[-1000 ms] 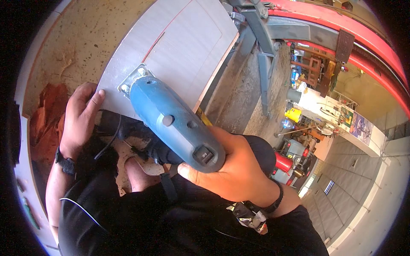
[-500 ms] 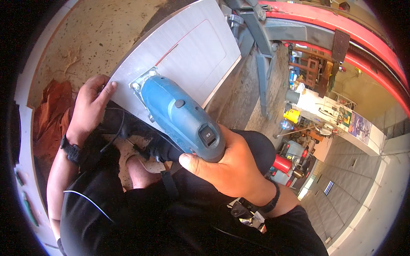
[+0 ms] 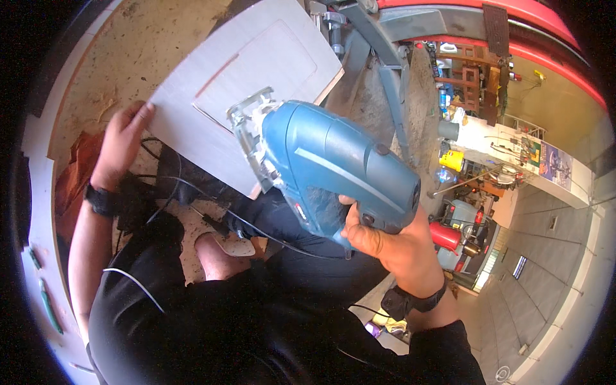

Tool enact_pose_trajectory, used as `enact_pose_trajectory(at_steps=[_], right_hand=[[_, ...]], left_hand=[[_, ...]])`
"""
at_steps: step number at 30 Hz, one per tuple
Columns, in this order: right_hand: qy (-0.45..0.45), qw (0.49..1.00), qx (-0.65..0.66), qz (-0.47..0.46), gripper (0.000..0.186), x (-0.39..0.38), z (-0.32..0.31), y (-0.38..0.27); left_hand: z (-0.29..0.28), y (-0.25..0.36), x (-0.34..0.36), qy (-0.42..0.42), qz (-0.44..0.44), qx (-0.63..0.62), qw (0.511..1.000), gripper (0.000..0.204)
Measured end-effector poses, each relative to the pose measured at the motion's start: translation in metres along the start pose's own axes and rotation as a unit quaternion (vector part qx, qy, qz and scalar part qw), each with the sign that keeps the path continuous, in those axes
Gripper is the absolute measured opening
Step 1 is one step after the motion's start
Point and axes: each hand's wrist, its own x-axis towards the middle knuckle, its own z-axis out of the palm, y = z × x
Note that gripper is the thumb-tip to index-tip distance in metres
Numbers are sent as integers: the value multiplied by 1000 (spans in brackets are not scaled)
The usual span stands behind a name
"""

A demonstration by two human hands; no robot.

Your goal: Cutting a rectangular hole in a wooden board using a jigsaw.

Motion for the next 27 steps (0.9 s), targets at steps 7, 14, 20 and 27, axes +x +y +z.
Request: enact_pose_trajectory(at_steps=[7, 14, 20, 27], right_hand=[[-33, 992, 120, -16, 59, 36, -27, 27], [-10, 990, 130, -57, 59, 61, -33, 35], [-31, 983, 182, -20, 59, 57, -44, 35], [-25, 988, 150, 9, 56, 52, -45, 38]], left_hand=[[-32, 54, 56, 246, 112, 440, 856, 61], [24, 145, 17, -360, 129, 468, 796, 98], [-9, 145, 48, 176, 24, 695, 696, 76], [6, 126, 27, -9, 91, 637, 765, 94]])
